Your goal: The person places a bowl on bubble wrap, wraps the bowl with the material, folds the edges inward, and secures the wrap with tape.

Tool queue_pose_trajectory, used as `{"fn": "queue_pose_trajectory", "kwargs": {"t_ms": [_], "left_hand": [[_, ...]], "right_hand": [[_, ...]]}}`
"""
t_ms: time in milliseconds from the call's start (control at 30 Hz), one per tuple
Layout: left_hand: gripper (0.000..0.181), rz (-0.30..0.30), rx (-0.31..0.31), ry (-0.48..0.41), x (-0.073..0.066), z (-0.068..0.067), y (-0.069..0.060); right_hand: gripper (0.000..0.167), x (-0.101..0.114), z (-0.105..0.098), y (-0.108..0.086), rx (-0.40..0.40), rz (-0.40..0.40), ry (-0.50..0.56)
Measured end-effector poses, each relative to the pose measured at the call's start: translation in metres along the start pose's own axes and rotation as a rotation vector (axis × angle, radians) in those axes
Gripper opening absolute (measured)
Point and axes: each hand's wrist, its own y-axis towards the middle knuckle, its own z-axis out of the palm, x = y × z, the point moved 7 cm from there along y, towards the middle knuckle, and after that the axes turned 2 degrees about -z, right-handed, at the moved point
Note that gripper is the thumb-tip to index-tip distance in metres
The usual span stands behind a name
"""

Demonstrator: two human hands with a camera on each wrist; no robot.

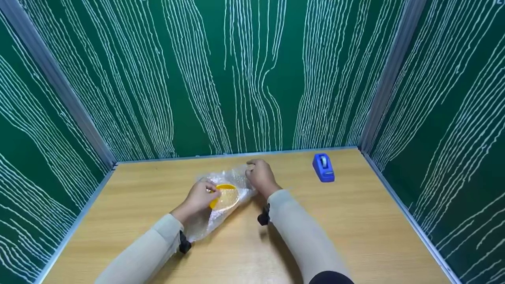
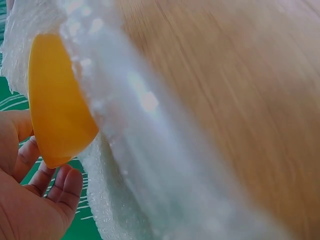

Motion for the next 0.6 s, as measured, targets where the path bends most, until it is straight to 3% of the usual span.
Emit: {"fn": "queue_pose_trajectory", "kwargs": {"t_ms": [267, 367, 500, 600], "left_hand": [[0.013, 0.001, 0.008, 0.011, 0.003, 0.001, 0.001], [0.012, 0.061, -0.010, 0.024, 0.000, -0.001, 0.001], [0.017, 0.106, -0.020, 0.023, -0.001, -0.002, 0.001], [0.017, 0.101, -0.025, 0.013, -0.001, -0.002, 0.002]], "right_hand": [[0.047, 0.006, 0.000, -0.001, -0.064, -0.035, 0.052], [0.047, 0.011, 0.000, -0.003, -0.088, -0.083, 0.042], [0.036, 0.019, 0.001, -0.008, -0.106, -0.153, 0.016], [0.024, 0.024, 0.003, -0.012, -0.089, -0.163, 0.021]]}}
